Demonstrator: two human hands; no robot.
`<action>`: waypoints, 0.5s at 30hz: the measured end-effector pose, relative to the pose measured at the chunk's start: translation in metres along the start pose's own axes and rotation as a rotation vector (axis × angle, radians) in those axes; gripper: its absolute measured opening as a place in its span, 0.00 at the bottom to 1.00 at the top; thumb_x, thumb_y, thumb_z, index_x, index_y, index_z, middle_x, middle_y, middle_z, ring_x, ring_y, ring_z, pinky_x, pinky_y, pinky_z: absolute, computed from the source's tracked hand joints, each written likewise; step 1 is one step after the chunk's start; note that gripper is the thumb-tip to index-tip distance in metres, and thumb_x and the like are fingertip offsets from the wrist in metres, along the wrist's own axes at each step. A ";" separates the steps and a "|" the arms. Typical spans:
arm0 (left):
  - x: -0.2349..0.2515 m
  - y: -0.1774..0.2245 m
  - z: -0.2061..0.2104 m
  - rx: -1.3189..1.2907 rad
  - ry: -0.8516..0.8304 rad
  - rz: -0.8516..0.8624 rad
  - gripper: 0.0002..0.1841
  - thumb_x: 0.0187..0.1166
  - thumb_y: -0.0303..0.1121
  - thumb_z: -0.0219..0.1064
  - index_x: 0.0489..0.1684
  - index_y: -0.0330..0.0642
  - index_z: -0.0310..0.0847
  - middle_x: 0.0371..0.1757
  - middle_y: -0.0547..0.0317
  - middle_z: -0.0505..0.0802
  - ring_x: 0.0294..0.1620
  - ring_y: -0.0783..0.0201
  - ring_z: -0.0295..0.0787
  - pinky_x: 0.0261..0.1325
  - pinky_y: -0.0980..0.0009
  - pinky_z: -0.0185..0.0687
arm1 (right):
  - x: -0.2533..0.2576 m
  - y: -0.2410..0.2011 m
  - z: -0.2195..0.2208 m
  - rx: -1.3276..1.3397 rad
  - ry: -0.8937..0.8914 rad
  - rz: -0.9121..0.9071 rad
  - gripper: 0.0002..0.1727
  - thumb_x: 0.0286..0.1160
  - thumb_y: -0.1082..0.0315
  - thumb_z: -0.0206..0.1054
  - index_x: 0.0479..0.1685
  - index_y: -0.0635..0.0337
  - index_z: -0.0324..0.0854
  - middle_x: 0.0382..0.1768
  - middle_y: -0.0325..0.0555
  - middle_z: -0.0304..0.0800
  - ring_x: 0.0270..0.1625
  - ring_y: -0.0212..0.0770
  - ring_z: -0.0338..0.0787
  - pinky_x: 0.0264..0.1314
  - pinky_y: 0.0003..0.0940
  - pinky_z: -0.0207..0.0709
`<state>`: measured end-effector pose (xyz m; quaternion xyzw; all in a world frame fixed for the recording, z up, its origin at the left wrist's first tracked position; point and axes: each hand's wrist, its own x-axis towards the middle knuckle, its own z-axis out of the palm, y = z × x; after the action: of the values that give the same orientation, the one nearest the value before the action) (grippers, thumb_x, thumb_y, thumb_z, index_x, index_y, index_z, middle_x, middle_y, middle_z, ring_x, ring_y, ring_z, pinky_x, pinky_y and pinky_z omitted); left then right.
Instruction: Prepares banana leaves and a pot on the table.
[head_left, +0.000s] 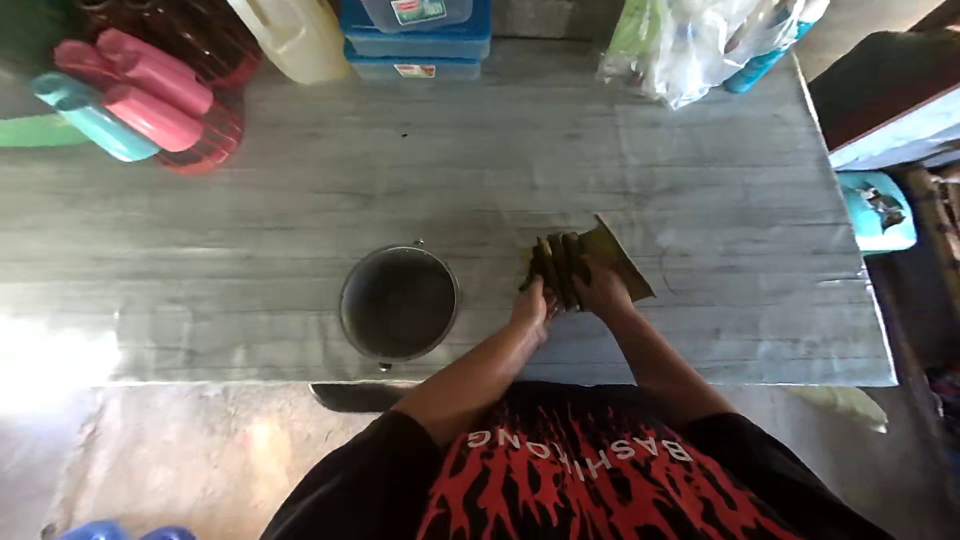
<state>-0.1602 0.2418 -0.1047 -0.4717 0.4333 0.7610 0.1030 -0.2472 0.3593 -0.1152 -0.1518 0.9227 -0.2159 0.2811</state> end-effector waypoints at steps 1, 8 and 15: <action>0.005 0.000 0.005 0.174 0.035 0.080 0.26 0.98 0.42 0.41 0.80 0.28 0.67 0.74 0.35 0.81 0.71 0.52 0.82 0.73 0.60 0.76 | 0.008 -0.001 0.000 0.028 -0.046 0.047 0.32 0.88 0.58 0.62 0.88 0.59 0.64 0.78 0.63 0.77 0.79 0.63 0.79 0.80 0.62 0.71; 0.028 0.019 0.020 0.881 0.125 0.084 0.35 0.88 0.47 0.61 0.89 0.36 0.59 0.76 0.31 0.81 0.79 0.39 0.77 0.80 0.44 0.70 | 0.029 0.001 0.003 0.317 -0.114 0.194 0.35 0.75 0.64 0.76 0.81 0.65 0.69 0.66 0.65 0.85 0.69 0.59 0.86 0.74 0.57 0.76; 0.025 0.017 0.009 0.802 -0.018 0.140 0.25 0.86 0.43 0.65 0.73 0.35 0.77 0.68 0.35 0.86 0.72 0.43 0.82 0.76 0.45 0.74 | 0.017 0.011 0.000 0.678 -0.138 0.216 0.33 0.76 0.69 0.74 0.82 0.62 0.68 0.69 0.62 0.82 0.65 0.52 0.86 0.66 0.50 0.81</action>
<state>-0.1885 0.2324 -0.1138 -0.3569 0.7260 0.5408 0.2305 -0.2622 0.3614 -0.1284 0.0340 0.7882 -0.4679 0.3983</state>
